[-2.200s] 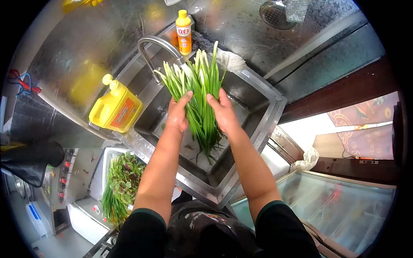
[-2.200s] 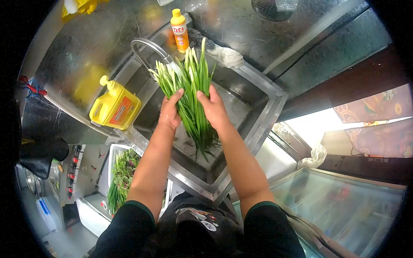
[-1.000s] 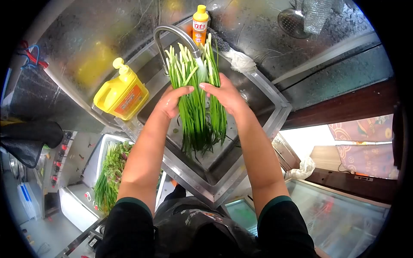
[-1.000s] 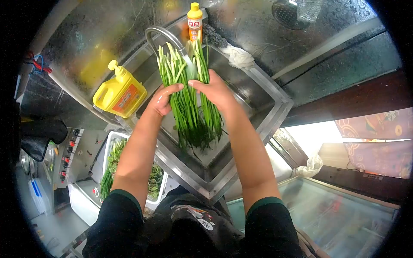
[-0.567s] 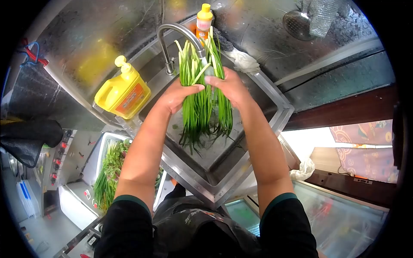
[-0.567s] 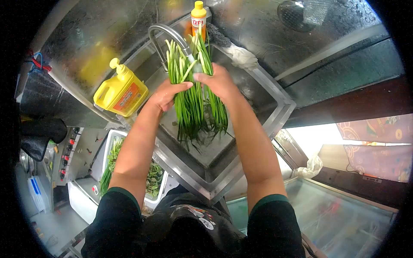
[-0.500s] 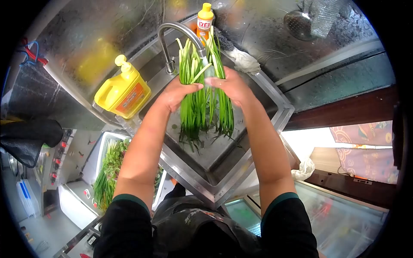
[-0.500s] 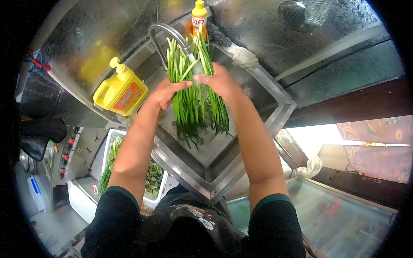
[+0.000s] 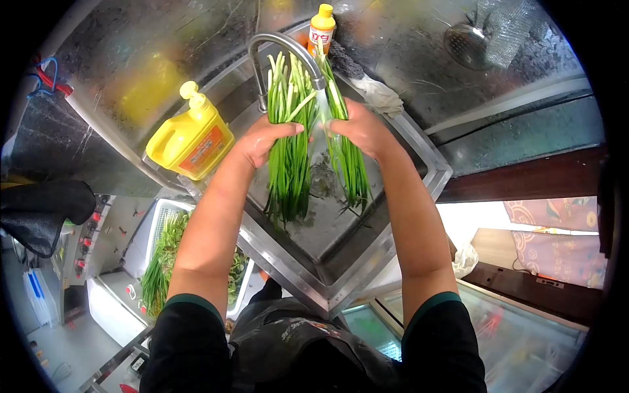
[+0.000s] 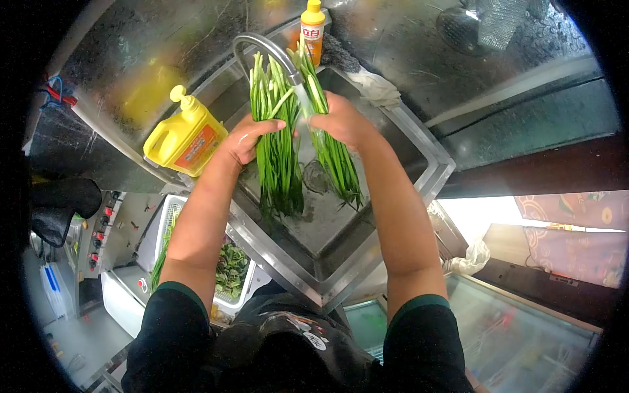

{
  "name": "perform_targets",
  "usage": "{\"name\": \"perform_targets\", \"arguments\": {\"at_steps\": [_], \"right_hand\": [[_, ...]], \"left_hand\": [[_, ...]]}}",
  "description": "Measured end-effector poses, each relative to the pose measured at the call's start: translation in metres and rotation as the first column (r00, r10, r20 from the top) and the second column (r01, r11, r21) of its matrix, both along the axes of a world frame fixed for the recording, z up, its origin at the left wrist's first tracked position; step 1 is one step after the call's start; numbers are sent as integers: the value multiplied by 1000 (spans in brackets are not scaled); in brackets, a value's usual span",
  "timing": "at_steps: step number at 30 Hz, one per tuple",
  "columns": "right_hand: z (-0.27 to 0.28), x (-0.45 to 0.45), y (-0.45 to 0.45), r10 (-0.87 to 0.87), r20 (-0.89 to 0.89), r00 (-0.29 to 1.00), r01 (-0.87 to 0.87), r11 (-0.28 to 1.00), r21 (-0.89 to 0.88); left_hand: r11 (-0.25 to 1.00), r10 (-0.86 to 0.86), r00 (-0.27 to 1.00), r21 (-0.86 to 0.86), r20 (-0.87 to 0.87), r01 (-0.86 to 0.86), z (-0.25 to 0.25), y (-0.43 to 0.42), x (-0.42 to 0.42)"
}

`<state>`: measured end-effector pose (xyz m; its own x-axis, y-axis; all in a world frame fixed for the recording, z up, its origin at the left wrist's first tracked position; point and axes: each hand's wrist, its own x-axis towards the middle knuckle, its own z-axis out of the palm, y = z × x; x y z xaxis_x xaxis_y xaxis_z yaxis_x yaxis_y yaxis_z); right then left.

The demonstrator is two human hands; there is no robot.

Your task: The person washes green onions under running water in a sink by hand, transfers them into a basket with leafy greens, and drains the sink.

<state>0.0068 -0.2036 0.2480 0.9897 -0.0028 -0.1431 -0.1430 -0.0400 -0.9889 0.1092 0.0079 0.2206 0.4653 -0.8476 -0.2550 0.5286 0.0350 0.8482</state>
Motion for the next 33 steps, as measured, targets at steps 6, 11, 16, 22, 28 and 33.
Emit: {"name": "perform_targets", "arguments": {"at_steps": [6, 11, 16, 22, 28, 33], "right_hand": [[-13, 8, 32, -199, 165, 966, 201, 980, 5], [-11, 9, 14, -323, 67, 944, 322, 946, 20], [-11, 1, 13, -372, -1, 928, 363, 906, 216], [-23, 2, 32, -523, 102, 846, 526, 789, -318], [-30, -6, 16, -461, 87, 883, 469, 872, -139], [-19, -12, 24, -370, 98, 924, 355, 924, 139]], "left_hand": [[978, 168, 970, -95, -174, -186, 3, -11, -11], [965, 125, 961, -194, -246, -175, -9, -12, -8], [958, 131, 961, -219, -244, -187, -13, -16, 0], [962, 246, 965, -100, -93, -255, 5, -34, -29], [936, 351, 936, 28, -32, -350, 2, -28, -17], [920, 387, 918, -26, -88, -391, 4, -30, -21]]}}
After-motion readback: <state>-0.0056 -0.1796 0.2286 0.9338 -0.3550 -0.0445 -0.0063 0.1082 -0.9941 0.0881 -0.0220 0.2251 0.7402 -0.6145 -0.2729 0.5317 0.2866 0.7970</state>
